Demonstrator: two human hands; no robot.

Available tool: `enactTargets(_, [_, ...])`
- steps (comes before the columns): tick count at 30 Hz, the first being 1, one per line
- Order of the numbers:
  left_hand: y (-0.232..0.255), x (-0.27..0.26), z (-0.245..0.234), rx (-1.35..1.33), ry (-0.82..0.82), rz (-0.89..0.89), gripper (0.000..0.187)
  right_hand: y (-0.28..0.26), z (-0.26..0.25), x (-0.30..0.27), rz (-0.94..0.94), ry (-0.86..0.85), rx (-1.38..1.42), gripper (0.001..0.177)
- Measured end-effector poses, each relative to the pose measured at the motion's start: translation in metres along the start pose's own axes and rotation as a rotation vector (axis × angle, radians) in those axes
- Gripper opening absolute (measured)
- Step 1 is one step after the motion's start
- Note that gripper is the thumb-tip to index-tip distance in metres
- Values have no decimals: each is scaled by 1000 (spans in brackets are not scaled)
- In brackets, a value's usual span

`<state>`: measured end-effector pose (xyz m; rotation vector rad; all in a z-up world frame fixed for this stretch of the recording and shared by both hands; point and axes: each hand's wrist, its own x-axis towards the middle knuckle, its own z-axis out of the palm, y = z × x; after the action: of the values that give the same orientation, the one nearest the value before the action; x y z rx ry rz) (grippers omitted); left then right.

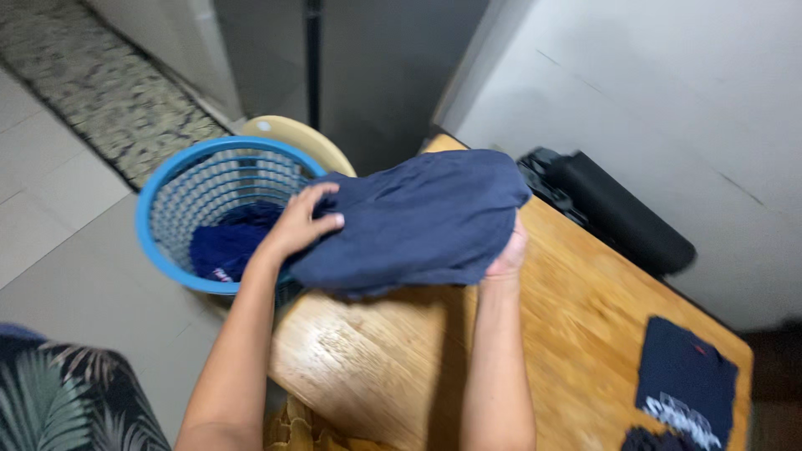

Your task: The person folds several dark-colored shirts on a wooden table, smoothing and aligning each piece before stacking them. The person retrieves shirts from a blue laundry basket, folds them one by one, and places the finished stack on the table.

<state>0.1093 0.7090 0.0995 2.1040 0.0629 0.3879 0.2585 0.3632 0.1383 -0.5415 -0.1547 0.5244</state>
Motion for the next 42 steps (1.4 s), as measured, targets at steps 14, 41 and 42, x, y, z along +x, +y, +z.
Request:
enactTargets(14, [20,-71,197,350,-357,-145,75,-102,-173,-135,-207,1274,-2034,67])
enactTargets(41, [223,-71,271,0,-139,241,62,-127,-43,-177,-132,206,-1183,10])
enactTargets(42, [219,-72,282,10,-16,399,58,-131,-36,-178,-96,275,-1224,10])
